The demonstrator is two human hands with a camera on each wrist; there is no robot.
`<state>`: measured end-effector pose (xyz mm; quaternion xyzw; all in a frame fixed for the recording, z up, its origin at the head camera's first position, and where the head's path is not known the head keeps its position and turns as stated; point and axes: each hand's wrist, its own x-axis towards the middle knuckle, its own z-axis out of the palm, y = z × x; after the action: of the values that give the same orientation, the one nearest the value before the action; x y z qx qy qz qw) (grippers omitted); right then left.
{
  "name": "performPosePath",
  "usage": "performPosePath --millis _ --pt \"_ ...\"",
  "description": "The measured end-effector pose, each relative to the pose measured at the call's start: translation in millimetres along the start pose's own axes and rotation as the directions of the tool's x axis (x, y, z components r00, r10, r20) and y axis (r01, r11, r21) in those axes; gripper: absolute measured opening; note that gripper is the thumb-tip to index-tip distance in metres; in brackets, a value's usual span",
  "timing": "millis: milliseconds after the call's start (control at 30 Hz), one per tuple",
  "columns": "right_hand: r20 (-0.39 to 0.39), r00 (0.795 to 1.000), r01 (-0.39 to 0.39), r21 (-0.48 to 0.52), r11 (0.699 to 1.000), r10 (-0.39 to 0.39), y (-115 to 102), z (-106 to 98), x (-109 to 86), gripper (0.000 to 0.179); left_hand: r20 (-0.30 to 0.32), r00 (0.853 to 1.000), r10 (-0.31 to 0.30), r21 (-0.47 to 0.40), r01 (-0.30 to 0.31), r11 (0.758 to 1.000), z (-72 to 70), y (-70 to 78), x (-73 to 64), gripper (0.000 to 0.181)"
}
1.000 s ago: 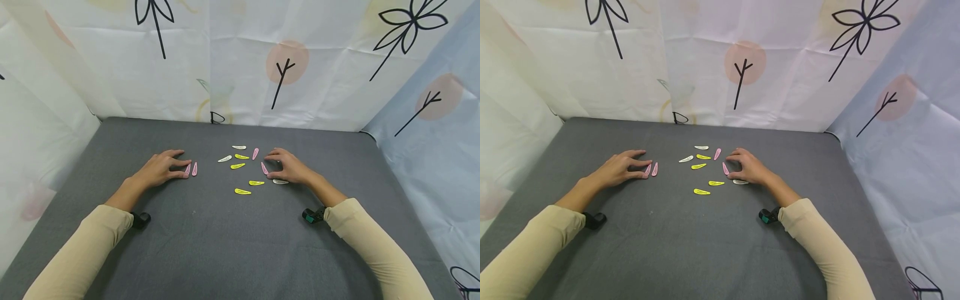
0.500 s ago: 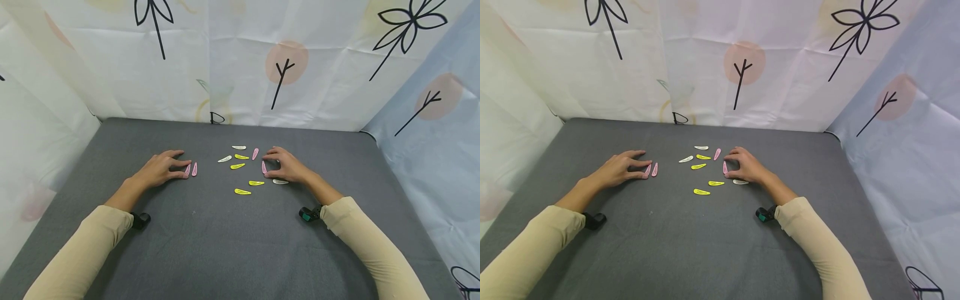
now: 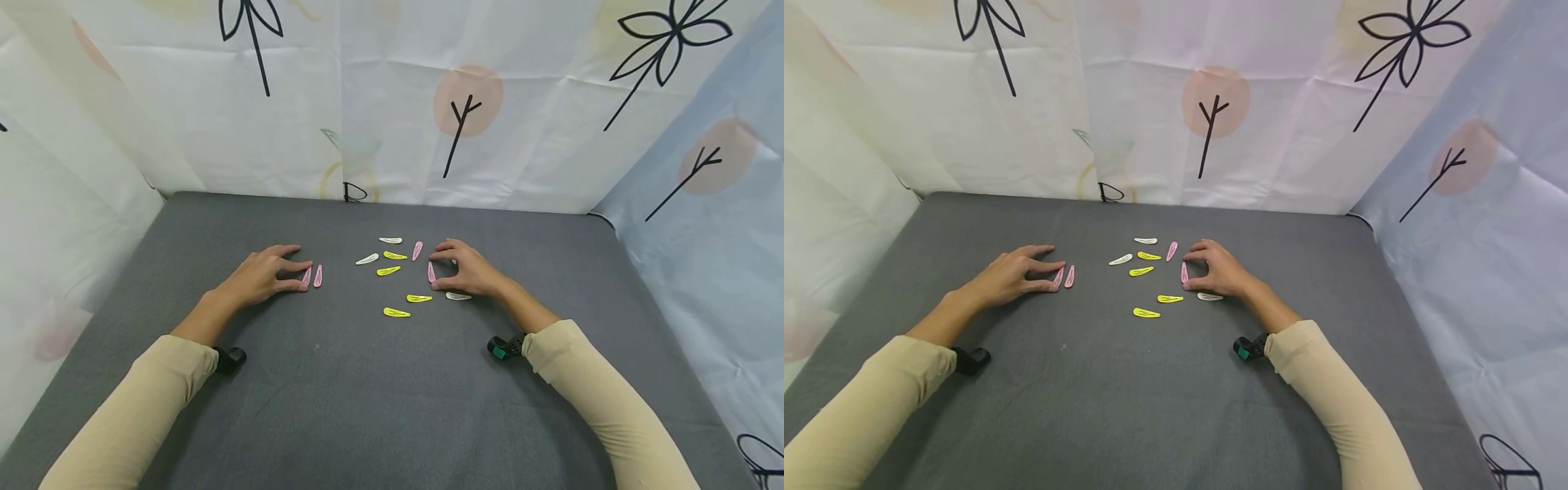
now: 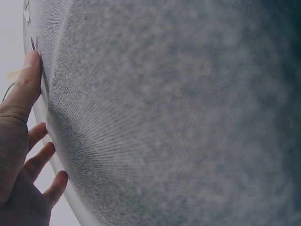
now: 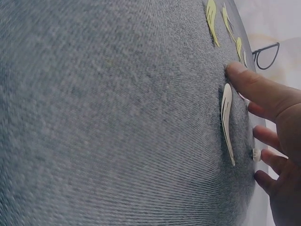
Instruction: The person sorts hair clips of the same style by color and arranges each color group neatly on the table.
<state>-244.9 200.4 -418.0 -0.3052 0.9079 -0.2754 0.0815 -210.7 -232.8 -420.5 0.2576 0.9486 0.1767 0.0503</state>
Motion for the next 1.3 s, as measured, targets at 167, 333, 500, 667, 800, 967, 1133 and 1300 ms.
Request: performPosePath --millis 167,333,500,667,800,967,1133,1300 --pt "-0.007 1.0 0.002 0.008 1.0 -0.002 0 1 0.0 0.056 0.004 1.0 -0.004 0.004 0.004 1.0 0.5 0.5 0.3 0.057" --pt "-0.011 1.0 0.006 0.013 1.0 -0.006 -1 2 0.2 0.054 0.003 1.0 -0.006 0.006 0.006 1.0 0.4 0.3 0.5 0.058" --pt "-0.015 1.0 0.002 0.018 1.0 -0.002 -2 1 0.0 0.053 -0.004 1.0 0.0 0.004 0.0 1.0 0.0 0.3 0.5 0.057" --pt "-0.033 0.999 -0.003 0.015 1.0 0.004 -4 1 1.6 0.052 -0.006 1.0 0.0 -0.001 0.0 1.0 -0.6 0.3 0.4 0.057" --pt "-0.048 0.999 -0.009 -0.006 1.0 0.009 -7 2 5.0 0.053 -0.002 1.0 -0.007 -0.001 0.007 1.0 -0.3 -0.1 0.2 0.057" --pt "-0.049 0.999 -0.004 -0.034 0.999 0.003 -16 5 12.8 0.055 0.017 1.0 -0.018 0.006 0.018 1.0 1.0 -0.4 0.8 0.058" --pt "-0.051 0.999 0.008 -0.047 0.999 -0.01 -29 9 23.1 0.055 0.024 0.999 -0.025 0.007 0.025 1.0 0.9 0.0 1.4 0.059" --pt "-0.042 0.999 0.032 -0.059 0.998 -0.035 -41 17 35.2 0.053 0.022 0.999 -0.025 0.006 0.025 1.0 0.7 0.5 1.3 0.059"
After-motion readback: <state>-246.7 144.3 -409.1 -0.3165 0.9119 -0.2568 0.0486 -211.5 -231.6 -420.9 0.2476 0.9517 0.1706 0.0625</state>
